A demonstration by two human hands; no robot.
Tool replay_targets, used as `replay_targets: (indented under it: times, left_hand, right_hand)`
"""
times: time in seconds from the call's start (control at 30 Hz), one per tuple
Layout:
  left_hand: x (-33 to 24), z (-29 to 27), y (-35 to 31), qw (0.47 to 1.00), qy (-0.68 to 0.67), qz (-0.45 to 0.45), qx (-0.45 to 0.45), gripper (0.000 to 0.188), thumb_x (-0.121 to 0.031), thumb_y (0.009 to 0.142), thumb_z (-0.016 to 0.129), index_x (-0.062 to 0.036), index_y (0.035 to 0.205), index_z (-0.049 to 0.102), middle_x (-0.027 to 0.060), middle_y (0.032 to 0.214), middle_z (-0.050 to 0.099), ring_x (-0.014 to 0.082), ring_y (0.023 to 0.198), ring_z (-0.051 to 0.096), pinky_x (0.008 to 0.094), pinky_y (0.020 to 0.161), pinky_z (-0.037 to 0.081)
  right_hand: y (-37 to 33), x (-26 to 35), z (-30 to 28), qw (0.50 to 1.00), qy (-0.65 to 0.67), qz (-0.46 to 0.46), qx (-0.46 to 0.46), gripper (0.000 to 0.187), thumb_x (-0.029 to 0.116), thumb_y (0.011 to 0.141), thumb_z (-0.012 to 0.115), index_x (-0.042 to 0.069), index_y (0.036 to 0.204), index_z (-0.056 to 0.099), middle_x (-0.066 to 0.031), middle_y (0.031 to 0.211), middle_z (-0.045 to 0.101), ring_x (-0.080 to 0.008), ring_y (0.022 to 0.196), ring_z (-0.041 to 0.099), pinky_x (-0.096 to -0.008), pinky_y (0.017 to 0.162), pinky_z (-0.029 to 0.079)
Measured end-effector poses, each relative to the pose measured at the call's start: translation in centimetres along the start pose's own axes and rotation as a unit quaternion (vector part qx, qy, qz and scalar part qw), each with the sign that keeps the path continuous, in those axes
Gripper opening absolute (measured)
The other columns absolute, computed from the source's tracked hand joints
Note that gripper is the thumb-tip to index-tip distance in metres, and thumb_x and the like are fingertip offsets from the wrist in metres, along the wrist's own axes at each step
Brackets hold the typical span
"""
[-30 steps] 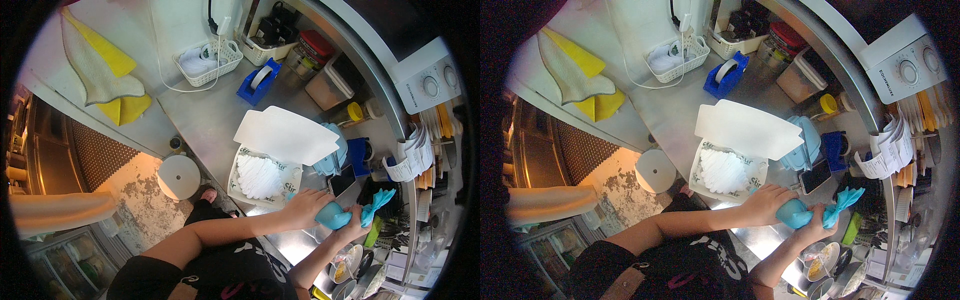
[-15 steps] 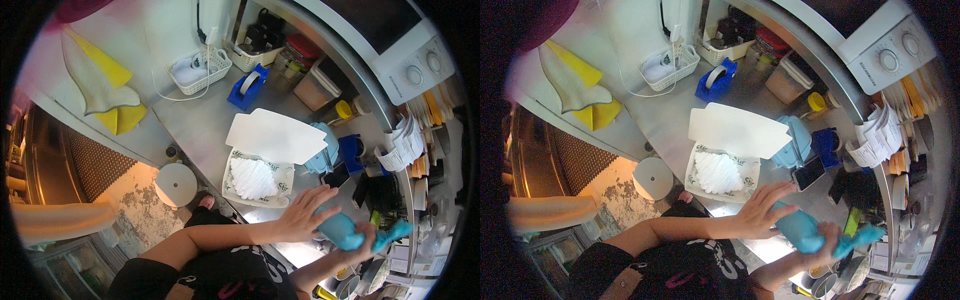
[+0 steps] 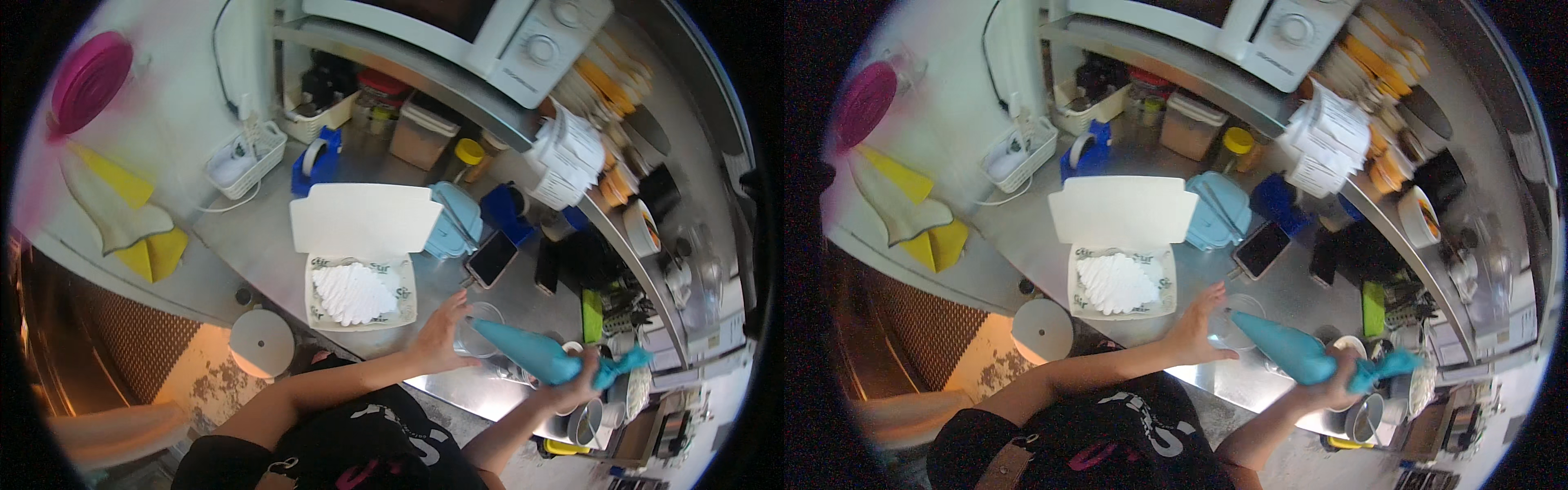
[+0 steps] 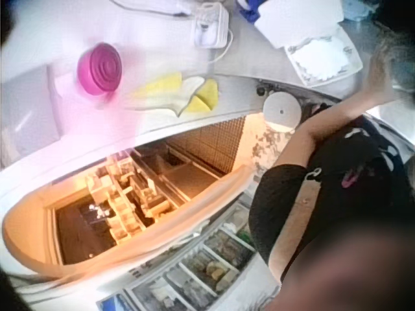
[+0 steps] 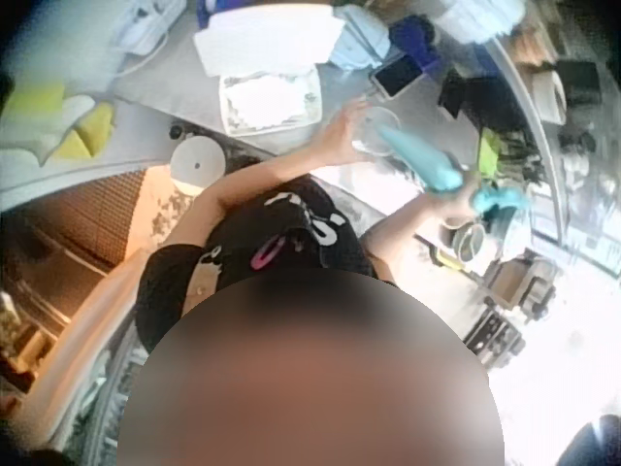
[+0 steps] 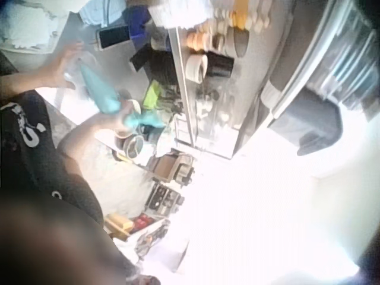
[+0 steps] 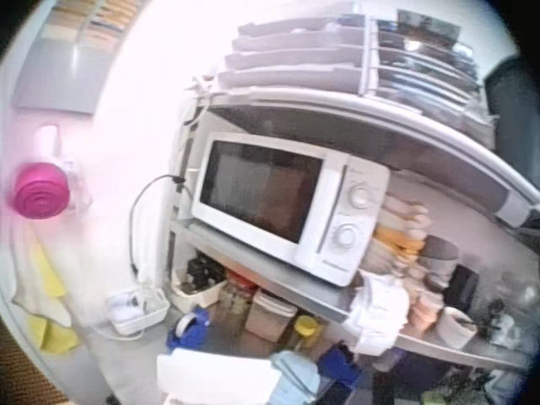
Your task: The person places a waffle into a white takeout box, then pipes white cream and chocolate sauce onto it using squeeze bags. They sprinkle a topping from a small container and leave the box open on the counter.
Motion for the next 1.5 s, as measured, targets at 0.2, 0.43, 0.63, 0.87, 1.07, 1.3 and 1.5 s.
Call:
replay_targets:
  times: [0.2,0.43,0.63,0.87,1.07,1.3,1.5]
  left_hand:
    - [0.6,1.4,-0.2,0.986,0.005,-0.144,0.087,0.096,-0.028,0.058,0.085,0.0051,0.131,0.033,0.0258,0.134,0.039,0.0367,0.125,0.04,0.0391,0.106,0.032]
    - [0.7,1.7,-0.3,0.989,0.02,-0.134,0.054,0.096,-0.023,0.055,0.085,0.0027,0.13,0.03,0.0257,0.126,0.04,0.0406,0.119,0.042,0.0433,0.101,0.035]
    - [-0.1,1.4,0.1,0.989,-0.04,-0.141,0.025,0.096,-0.02,0.054,0.085,0.0037,0.129,0.03,0.0257,0.126,0.04,0.0408,0.118,0.042,0.0442,0.1,0.036]
    - [-3.7,-0.9,0.5,0.991,-0.056,-0.122,0.01,0.095,-0.018,0.051,0.085,0.0039,0.128,0.033,0.0243,0.125,0.044,0.0391,0.115,0.046,0.0441,0.099,0.037]
    - [-8.8,-9.3,-1.1,0.997,0.03,0.036,-0.054,0.1,-0.021,0.051,0.088,0.0038,0.129,0.03,0.0226,0.125,0.043,0.0335,0.114,0.047,0.0423,0.098,0.038]
    - [-6.7,-21.9,-5.5,0.963,0.188,-0.056,-0.186,0.112,-0.017,0.056,0.086,-0.0007,0.138,0.01,0.0214,0.131,0.032,0.0317,0.123,0.039,0.0434,0.099,0.038]
    - [0.8,-29.8,-7.2,0.905,0.212,-0.156,-0.333,0.107,-0.01,0.06,0.081,-0.0014,0.14,0.012,0.0227,0.134,0.032,0.0319,0.125,0.038,0.0442,0.099,0.039]
  right_hand:
    - [-3.9,-5.9,4.5,0.941,-0.244,0.006,0.235,0.015,0.009,0.075,0.071,0.001,0.081,0.059,-0.0053,0.071,0.06,-0.0127,0.063,0.053,-0.0299,0.058,0.044]
    - [-6.5,-6.4,8.1,0.796,-0.461,-0.15,0.361,0.034,0.028,0.075,0.07,-0.001,0.086,0.057,-0.0177,0.083,0.06,-0.0328,0.079,0.06,-0.0404,0.069,0.045]
    - [-6.9,-6.1,8.4,0.774,-0.469,-0.105,0.411,0.042,0.034,0.076,0.07,0.001,0.098,0.058,-0.0165,0.098,0.059,-0.0351,0.099,0.056,-0.0438,0.084,0.043]
    - [-6.7,-1.7,6.8,0.879,-0.173,0.068,0.439,0.063,0.035,0.074,0.074,0.001,0.121,0.05,-0.0169,0.116,0.054,-0.0277,0.114,0.05,-0.0385,0.096,0.038]
    - [-9.4,2.8,6.7,0.883,0.09,0.051,0.458,0.085,0.055,0.074,0.07,0.005,0.135,0.036,-0.0182,0.136,0.039,-0.0322,0.124,0.042,-0.0419,0.098,0.036]
    - [-12.4,2.0,6.1,0.878,0.109,0.027,0.465,0.061,0.046,0.084,0.062,0.003,0.124,0.043,-0.0209,0.129,0.043,-0.0325,0.114,0.05,-0.0405,0.091,0.04]
    - [-13.7,-0.6,4.4,0.868,0.088,0.108,0.477,0.035,0.026,0.088,0.06,0.0,0.111,0.051,-0.0191,0.118,0.051,-0.0293,0.105,0.055,-0.0375,0.089,0.042]
Point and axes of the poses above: each hand's wrist, its own y-axis towards the middle knuckle, its own z-axis out of the palm, x = y × z, the point moved 5 cm from there along y, towards the middle knuckle
